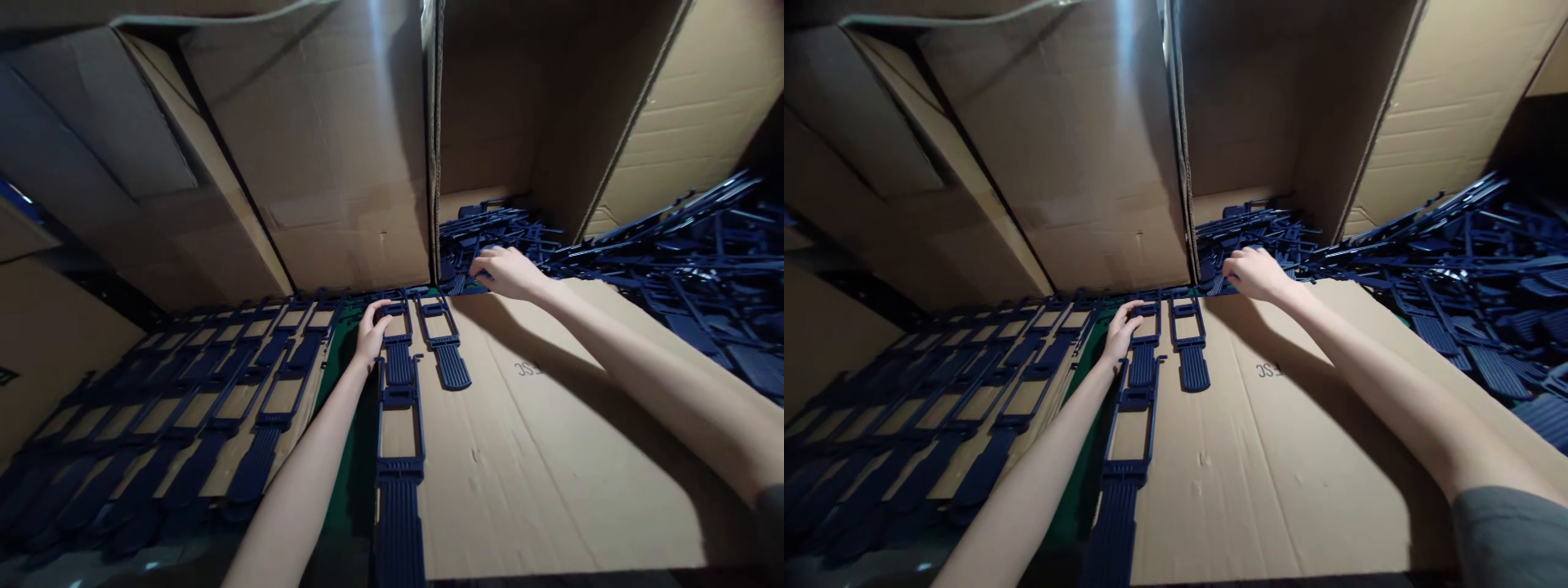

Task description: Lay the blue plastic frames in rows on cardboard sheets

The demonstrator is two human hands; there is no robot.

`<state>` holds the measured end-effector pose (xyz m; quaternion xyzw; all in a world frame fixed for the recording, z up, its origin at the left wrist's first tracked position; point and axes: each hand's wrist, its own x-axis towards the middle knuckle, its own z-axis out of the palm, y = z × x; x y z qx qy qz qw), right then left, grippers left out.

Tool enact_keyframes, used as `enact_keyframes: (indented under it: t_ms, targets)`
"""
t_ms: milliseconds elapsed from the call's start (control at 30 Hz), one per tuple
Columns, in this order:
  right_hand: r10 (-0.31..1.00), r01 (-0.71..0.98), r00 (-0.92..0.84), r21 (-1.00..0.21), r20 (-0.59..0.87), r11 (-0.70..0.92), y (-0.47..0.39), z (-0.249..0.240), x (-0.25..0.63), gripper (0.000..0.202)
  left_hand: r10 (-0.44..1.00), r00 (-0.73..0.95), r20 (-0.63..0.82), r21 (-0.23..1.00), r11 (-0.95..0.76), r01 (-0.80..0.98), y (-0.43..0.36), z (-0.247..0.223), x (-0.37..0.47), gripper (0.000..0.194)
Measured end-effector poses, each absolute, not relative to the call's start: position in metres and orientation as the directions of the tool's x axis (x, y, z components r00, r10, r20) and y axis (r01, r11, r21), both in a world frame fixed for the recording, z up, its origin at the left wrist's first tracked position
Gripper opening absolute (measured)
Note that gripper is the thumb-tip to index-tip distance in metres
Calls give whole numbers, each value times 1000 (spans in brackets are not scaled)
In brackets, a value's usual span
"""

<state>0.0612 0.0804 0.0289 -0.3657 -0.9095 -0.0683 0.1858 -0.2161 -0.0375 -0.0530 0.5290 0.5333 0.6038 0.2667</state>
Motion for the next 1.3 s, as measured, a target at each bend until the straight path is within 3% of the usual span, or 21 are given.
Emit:
enact_keyframes:
  t_ms: [67, 200, 600, 700, 833, 933, 1167, 1300]
  targets:
    - [722, 783, -601, 73, 343, 617, 102, 10, 83, 23, 887, -298, 353, 926, -285, 248, -38, -52, -216, 31]
    - [796, 834, -544, 68, 266, 547, 125, -19, 112, 27, 883, -303, 358, 922, -284, 263, -38, -50, -215, 31]
    - [820, 853, -518, 83, 244, 515, 143, -35, 118, 31, 877, -306, 369, 918, -292, 269, -38, -49, -215, 31]
    - [789, 852, -514, 96, 337, 514, 140, -28, 121, 32, 875, -306, 375, 915, -296, 273, -37, -49, -215, 31]
    - [650, 841, -486, 110, 584, 529, 133, -9, 129, 32, 877, -302, 374, 914, -294, 279, -36, -50, -216, 33]
    - [585, 837, -449, 89, 676, 540, 122, 12, 133, 35, 877, -300, 375, 912, -292, 287, -36, -52, -217, 32]
    - [497, 833, -369, 42, 785, 552, 87, 65, 127, 31, 874, -299, 384, 909, -300, 289, -35, -52, -217, 31]
    - [494, 679, -513, -20, 702, 734, 74, 79, 107, 37, 878, -294, 378, 911, -298, 284, -35, -52, -217, 31]
